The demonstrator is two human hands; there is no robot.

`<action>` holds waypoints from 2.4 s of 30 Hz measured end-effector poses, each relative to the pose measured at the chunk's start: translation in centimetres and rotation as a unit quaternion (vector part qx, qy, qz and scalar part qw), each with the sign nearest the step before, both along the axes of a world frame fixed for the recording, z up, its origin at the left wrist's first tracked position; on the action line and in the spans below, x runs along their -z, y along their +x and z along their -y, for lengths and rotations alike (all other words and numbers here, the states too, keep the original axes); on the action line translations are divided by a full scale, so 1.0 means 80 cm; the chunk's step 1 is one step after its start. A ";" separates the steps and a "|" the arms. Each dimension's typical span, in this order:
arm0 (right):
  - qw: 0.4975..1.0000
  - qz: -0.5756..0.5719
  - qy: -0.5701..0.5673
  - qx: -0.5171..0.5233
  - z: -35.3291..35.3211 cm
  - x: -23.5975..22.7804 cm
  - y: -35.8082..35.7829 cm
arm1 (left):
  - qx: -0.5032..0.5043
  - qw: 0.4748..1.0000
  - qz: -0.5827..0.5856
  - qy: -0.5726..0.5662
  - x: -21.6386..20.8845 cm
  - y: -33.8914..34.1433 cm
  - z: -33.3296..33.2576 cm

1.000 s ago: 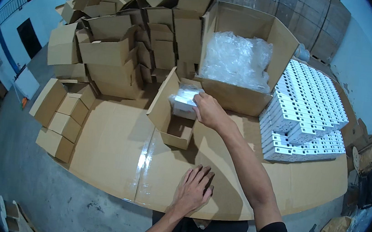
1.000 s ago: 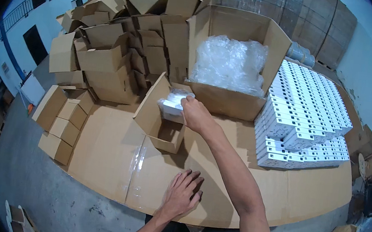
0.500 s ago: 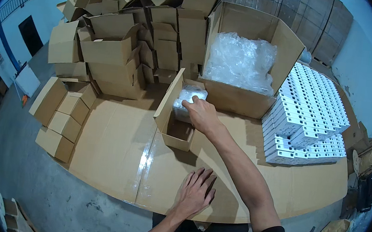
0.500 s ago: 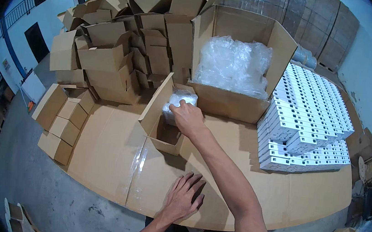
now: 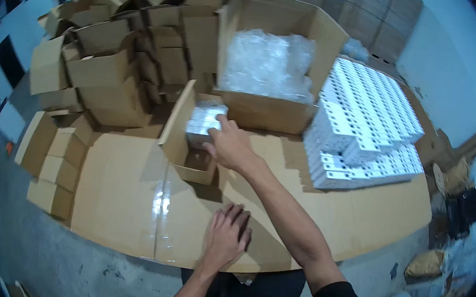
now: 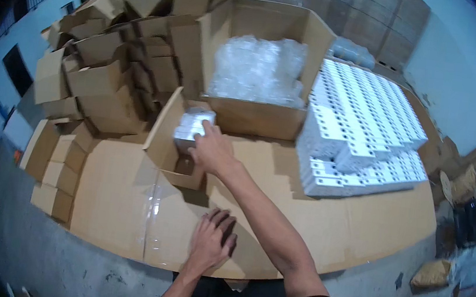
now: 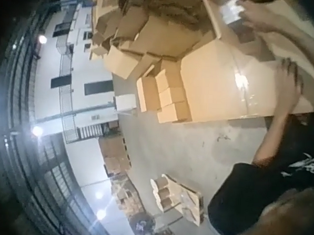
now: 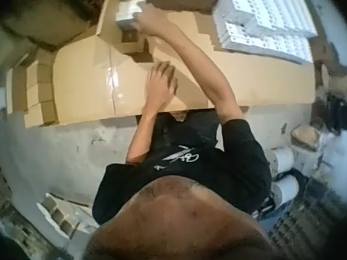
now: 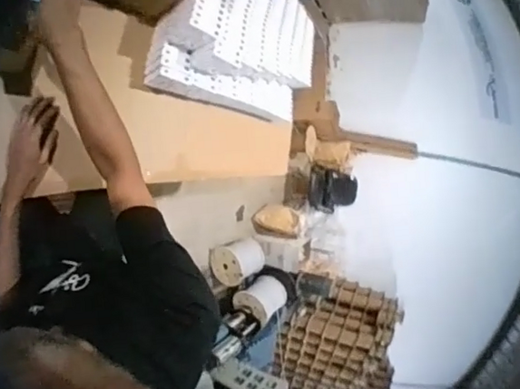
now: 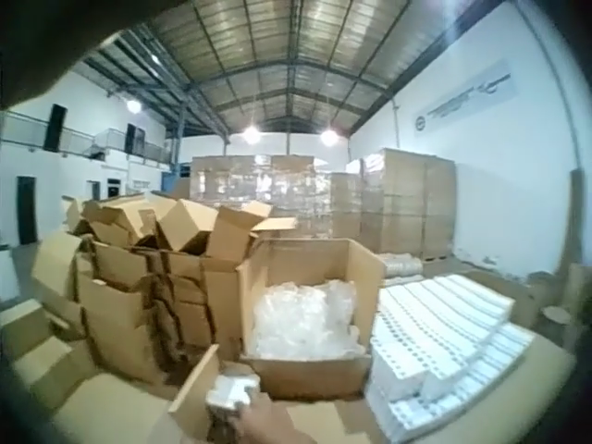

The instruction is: The person is packing small white boxed products into protective plastic sleeves and then placing them into larger cardboard boxes.

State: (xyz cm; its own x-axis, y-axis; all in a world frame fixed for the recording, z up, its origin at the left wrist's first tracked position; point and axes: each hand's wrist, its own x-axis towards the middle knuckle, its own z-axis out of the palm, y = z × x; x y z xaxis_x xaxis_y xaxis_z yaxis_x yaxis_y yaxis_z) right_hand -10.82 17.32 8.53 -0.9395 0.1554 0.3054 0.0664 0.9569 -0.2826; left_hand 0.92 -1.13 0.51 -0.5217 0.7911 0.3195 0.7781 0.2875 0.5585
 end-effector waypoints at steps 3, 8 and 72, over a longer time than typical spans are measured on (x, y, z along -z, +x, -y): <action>0.994 -0.067 -0.091 0.003 -0.006 -0.003 0.051 | 0.018 1.000 -0.005 0.023 -0.003 -0.004 -0.002; 0.976 -0.191 -0.076 0.076 -0.069 -0.036 0.169 | 0.000 1.000 -0.011 -0.023 -0.013 0.001 -0.005; 0.970 -0.124 -0.207 0.026 -0.037 0.010 0.245 | 0.061 0.765 0.605 0.211 -0.029 -0.085 -0.075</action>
